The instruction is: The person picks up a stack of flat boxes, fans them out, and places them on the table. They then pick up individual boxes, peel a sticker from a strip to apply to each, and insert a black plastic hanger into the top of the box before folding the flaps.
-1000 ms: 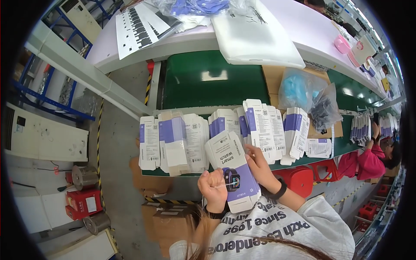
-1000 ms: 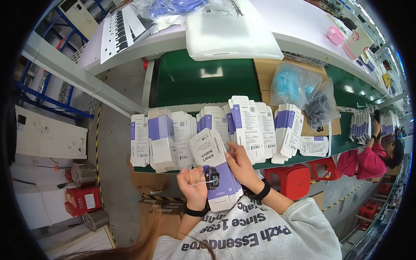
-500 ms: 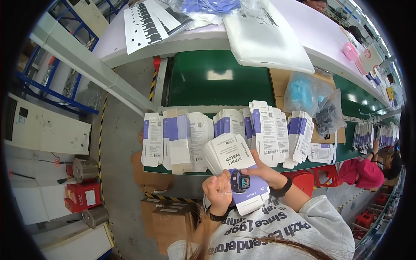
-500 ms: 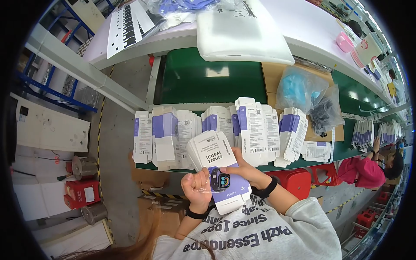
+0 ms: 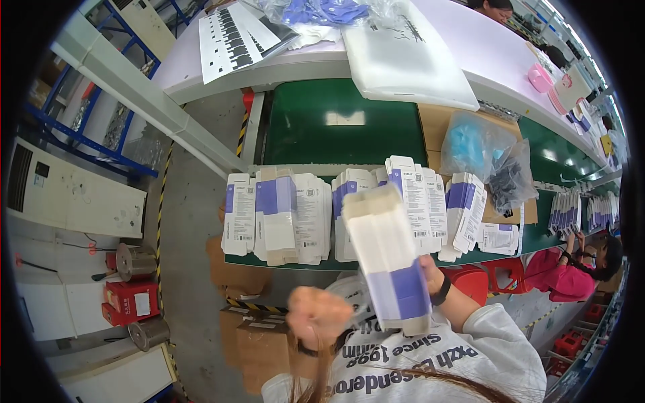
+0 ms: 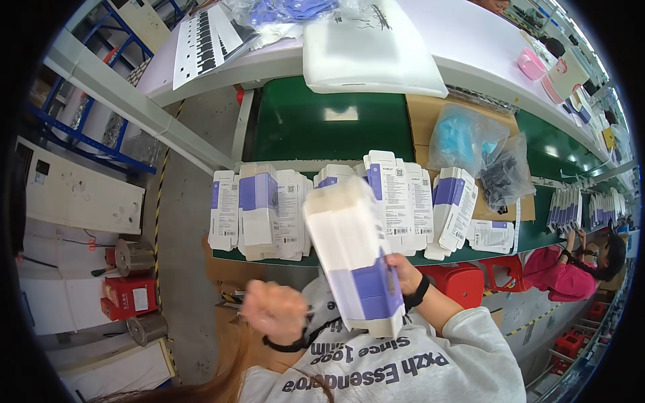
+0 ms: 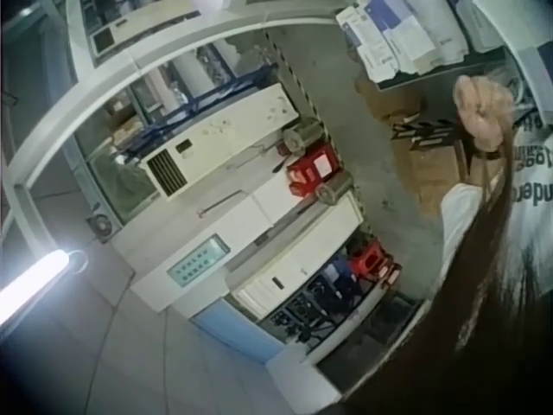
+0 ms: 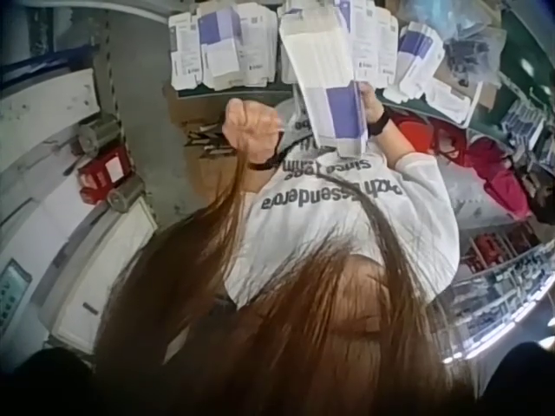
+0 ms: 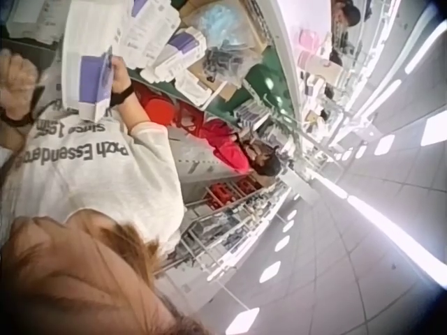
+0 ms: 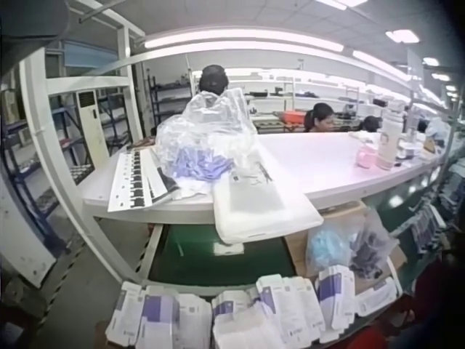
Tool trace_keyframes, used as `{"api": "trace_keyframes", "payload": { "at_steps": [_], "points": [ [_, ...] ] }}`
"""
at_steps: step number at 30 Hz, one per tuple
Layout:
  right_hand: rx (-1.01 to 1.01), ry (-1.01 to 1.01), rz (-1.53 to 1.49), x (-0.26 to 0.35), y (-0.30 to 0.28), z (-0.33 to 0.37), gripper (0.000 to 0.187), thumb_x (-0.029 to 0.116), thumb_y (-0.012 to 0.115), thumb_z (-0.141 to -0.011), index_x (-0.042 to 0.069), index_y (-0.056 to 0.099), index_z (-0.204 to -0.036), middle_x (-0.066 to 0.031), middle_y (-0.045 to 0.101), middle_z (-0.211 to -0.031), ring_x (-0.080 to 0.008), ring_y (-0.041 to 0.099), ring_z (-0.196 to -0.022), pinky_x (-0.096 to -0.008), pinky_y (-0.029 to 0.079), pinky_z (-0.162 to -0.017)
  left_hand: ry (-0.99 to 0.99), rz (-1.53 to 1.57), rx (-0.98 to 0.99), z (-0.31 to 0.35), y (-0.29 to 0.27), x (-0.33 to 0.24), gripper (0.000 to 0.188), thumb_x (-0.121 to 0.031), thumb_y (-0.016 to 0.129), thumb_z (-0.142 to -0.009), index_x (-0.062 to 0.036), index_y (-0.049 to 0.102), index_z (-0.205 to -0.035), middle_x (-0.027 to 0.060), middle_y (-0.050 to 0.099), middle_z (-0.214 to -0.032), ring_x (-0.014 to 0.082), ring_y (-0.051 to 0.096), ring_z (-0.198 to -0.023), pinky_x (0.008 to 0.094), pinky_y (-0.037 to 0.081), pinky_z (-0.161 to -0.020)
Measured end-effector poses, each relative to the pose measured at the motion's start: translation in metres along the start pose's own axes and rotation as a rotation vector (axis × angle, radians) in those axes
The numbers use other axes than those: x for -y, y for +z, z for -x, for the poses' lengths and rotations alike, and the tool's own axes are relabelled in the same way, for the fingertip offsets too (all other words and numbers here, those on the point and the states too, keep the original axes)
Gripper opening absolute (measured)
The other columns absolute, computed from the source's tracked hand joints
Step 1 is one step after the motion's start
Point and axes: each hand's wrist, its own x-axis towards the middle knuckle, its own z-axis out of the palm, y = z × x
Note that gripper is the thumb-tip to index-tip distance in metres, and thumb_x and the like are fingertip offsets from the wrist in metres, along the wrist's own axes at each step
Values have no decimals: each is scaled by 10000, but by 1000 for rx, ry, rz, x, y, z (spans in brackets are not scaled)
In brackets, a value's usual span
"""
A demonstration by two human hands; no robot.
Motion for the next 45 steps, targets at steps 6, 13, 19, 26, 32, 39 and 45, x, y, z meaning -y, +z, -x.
{"api": "trace_keyframes", "payload": {
  "at_steps": [6, 13, 19, 26, 32, 39, 45],
  "points": [
    [285, -233, 13, 3, 56, 17, 913, 427, 751, -701, 27, 396, -1441, -213, 548, -1334, -345, 585, -1174, -498, 486, -1017, 162, -378, -447, 15, 11, -72, 94, -137, 490, -1009, -124, 411, -1058, 27, 516, -864, 42, 243, -441, 191, 220, -371],
    [116, -325, 21, -9, -42, 37, 802, 386, 722, -739, -31, 457, -1371, -188, 604, -1269, -310, 629, -1103, -422, 530, -957, -544, -1425, -266, 15, -16, -9, 481, -187, 512, -1012, -105, 343, -1455, 93, 608, -1217, 94, 556, -764, 211, 452, -686],
    [-30, -295, 324, -17, 35, 48, 825, 241, 865, -705, -7, 455, -1376, -131, 596, -1282, -224, 614, -1130, -358, 524, -951, -461, -1326, -100, 20, -8, 40, 611, -378, 574, -978, 8, 384, -1413, 203, 612, -1214, 238, 593, -1100, 331, 460, -923],
    [-95, -210, 356, -19, 9, 51, 889, 363, 858, -734, 14, 409, -1418, -120, 552, -1344, -214, 575, -1190, -364, 501, -991, -479, -1280, -109, 26, 4, 39, 637, -368, 648, -940, 69, 424, -1345, 180, 606, -1213, 219, 580, -1093, 340, 452, -941],
    [74, -254, 394, -16, 13, 44, 885, 341, 852, -747, 17, 394, -1431, -110, 539, -1367, -212, 560, -1214, -365, 493, -1000, -461, -1389, -145, 20, 13, 29, 527, -305, 690, -905, 38, 519, -1265, 184, 682, -1070, 247, 667, -959, 344, 512, -836],
    [9, -270, 302, -13, 0, 45, 724, 370, 731, -856, 24, 427, -1416, -151, 573, -1339, -266, 594, -1187, -425, 498, -1008, -446, -1645, -184, 19, 11, 18, 485, -261, 715, -844, 8, 534, -1204, 213, 701, -974, 337, 710, -868, 385, 551, -755],
    [138, -244, 25, -12, -17, 43, 569, 328, 605, -955, 31, 436, -1410, -165, 589, -1319, -292, 626, -1142, -457, 504, -998, -222, -1575, -355, 16, -13, 17, 520, -110, 683, -796, 36, 410, -1214, 233, 657, -1041, 305, 677, -932, 382, 533, -816]
  ]
}}
